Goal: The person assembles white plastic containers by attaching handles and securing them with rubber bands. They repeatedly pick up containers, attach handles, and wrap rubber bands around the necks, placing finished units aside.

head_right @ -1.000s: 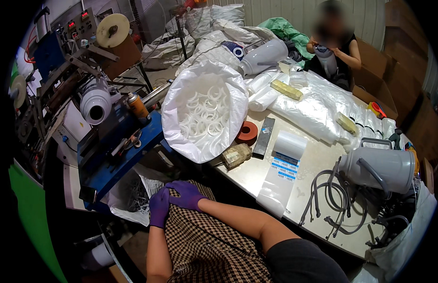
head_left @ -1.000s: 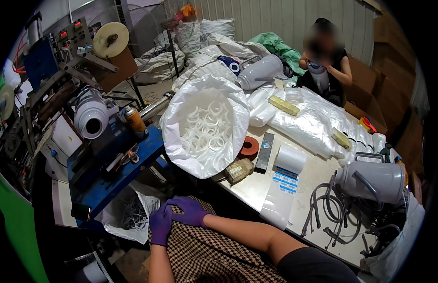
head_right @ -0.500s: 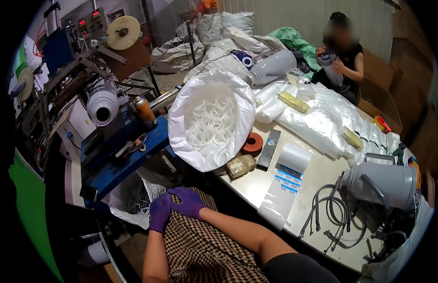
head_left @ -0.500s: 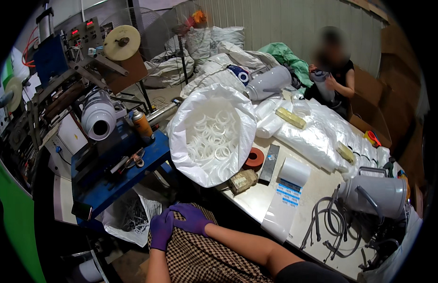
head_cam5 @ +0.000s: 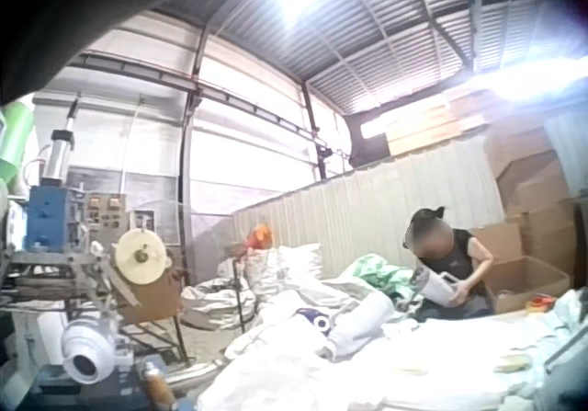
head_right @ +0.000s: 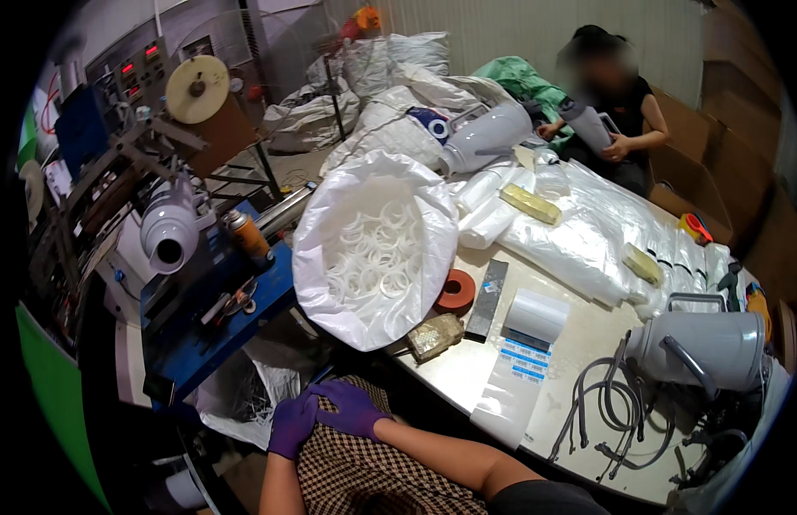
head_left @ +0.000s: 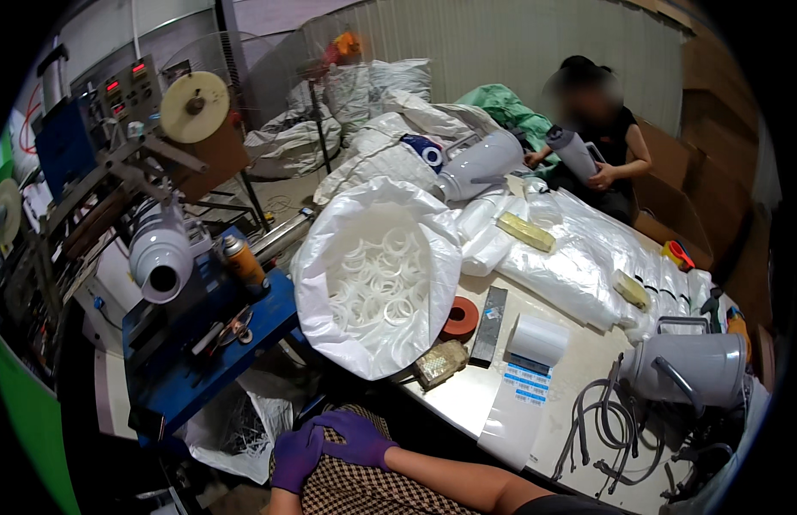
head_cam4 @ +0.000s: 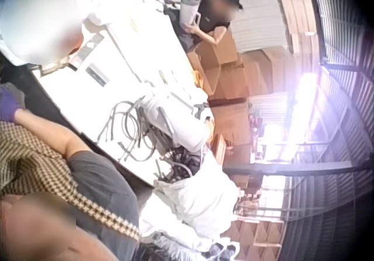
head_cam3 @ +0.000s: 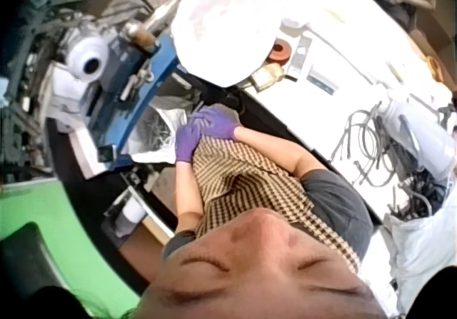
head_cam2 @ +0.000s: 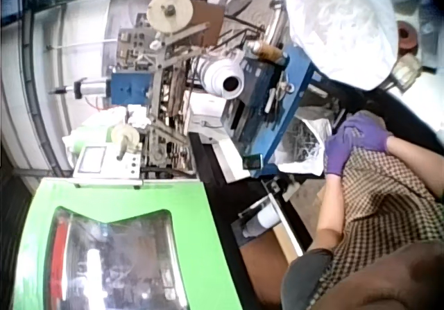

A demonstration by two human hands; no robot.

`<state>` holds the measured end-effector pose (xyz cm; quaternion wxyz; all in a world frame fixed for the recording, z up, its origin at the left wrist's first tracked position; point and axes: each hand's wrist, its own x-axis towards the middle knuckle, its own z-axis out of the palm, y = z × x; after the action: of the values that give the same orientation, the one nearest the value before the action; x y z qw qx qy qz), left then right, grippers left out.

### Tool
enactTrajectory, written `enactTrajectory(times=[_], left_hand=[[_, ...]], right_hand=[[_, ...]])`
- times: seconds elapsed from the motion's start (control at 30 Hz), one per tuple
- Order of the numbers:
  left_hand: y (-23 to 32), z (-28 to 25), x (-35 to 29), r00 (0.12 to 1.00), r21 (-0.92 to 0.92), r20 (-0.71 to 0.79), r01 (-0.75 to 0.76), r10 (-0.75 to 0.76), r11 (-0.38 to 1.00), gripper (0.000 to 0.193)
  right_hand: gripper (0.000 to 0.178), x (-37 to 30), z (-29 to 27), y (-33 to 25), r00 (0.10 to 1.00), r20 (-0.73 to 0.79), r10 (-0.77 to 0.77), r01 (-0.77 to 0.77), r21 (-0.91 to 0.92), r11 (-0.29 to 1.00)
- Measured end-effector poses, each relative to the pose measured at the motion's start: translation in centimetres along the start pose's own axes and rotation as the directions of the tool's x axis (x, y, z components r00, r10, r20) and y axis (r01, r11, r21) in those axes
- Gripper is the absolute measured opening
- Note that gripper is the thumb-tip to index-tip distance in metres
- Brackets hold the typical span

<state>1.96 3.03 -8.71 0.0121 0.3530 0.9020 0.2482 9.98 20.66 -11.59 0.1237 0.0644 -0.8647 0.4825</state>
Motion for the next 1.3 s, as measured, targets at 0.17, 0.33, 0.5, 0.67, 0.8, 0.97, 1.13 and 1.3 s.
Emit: enactTrajectory(times=[0.17,0.33,0.5,0.67,0.8,0.97,1.13,1.3], left_hand=[[1.3,0.5,1.8,0.999,-0.153,0.041,0.041,-0.035,0.987,0.031],[3.4,1.9,3.5,1.0,-0.234,0.011,0.031,-0.029,0.972,0.032],[4.6,3.5,5.3,0.997,-0.34,-0.02,-0.081,0.079,0.937,0.028],[5.1,4.1,5.9,0.993,-0.339,-0.004,-0.115,0.12,0.934,0.027],[5.0,3.1,5.1,0.995,-0.273,0.018,-0.088,0.097,0.958,0.026],[3.9,1.6,4.1,0.998,-0.363,-0.022,-0.065,0.061,0.929,0.026],[2.2,0.3,2.9,0.999,-0.218,0.024,0.041,-0.037,0.975,0.026],[1.3,-0.7,2.4,0.994,-0.096,0.05,0.106,-0.101,0.99,0.032]], right_hand=[[0.06,-0.9,-0.8,0.8,0.998,-0.002,0.067,-0.067,0.034,0.997],[0.061,-2.3,-2.0,2.1,0.992,-0.084,0.093,-0.091,0.023,0.996],[0.062,-3.3,-4.1,2.4,0.979,-0.127,0.162,-0.157,0.049,0.986],[0.058,-3.8,-5.7,1.7,0.982,-0.136,0.133,-0.122,0.087,0.989],[0.056,-3.5,-5.3,1.3,0.982,-0.149,0.12,-0.108,0.081,0.991],[0.057,-2.4,-2.8,1.4,0.988,-0.125,0.087,-0.087,0.007,0.996],[0.054,-1.6,-0.5,0.8,0.987,-0.133,0.086,-0.082,0.033,0.996],[0.05,-0.6,0.2,0.3,0.993,-0.109,0.048,-0.047,0.01,0.999]])
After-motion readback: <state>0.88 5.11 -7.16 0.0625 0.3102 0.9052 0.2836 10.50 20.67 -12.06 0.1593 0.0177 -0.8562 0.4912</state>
